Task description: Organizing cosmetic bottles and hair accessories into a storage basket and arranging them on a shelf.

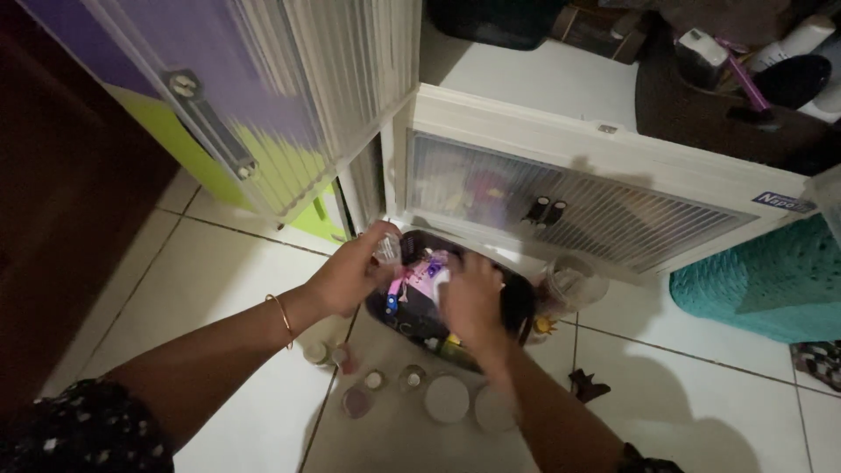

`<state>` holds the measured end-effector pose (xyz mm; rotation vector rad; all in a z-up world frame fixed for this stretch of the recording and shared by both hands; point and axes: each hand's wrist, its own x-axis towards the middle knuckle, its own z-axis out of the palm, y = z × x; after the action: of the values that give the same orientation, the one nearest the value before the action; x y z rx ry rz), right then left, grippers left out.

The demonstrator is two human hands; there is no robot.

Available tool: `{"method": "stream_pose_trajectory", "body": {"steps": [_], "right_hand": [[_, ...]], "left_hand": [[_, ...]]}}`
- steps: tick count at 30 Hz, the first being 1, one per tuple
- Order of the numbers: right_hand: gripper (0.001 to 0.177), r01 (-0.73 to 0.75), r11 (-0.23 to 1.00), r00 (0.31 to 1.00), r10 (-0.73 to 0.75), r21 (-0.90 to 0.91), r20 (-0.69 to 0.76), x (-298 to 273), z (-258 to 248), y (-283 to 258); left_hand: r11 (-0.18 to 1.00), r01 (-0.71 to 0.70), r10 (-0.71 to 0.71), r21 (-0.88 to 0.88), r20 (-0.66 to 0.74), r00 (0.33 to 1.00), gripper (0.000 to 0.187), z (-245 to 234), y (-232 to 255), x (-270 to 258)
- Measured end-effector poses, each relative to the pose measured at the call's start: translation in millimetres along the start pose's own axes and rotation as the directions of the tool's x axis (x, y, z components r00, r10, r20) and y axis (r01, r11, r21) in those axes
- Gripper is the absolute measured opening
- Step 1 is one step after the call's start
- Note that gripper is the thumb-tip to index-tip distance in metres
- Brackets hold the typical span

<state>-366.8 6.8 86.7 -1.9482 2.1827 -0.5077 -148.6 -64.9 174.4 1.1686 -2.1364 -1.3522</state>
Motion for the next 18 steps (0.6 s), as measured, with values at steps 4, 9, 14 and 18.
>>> {"method": "stream_pose_trajectory", "body": {"steps": [4,9,14,18], "right_hand": [[0.039,0.216,0.964,0.97,-0.23,-0.156,-0.077,-3,4,-41],[0.044,0.533,0.824,0.835,-0.549,0.192,0.039,-3,35,-27],[0.02,0.273,0.96,0.916,-0.278,0.06,0.288,0,-14,-20],[0.016,0.122,0.985,0.946,-0.079,0.12,-0.314,-10,-51,4]], "left_hand": [[0.999,-0.048,0.047,-0.012,-0.043,0.998,0.048,-3,0,-3],[0.994,0.105,-0.105,0.002,0.011,0.994,0.046,-13,36,-21],[0.999,0.044,-0.045,0.03,0.015,0.999,0.044,-13,25,-20],[0.999,-0.009,0.005,0.05,0.073,0.997,0.04,-6,0,-11]]}}
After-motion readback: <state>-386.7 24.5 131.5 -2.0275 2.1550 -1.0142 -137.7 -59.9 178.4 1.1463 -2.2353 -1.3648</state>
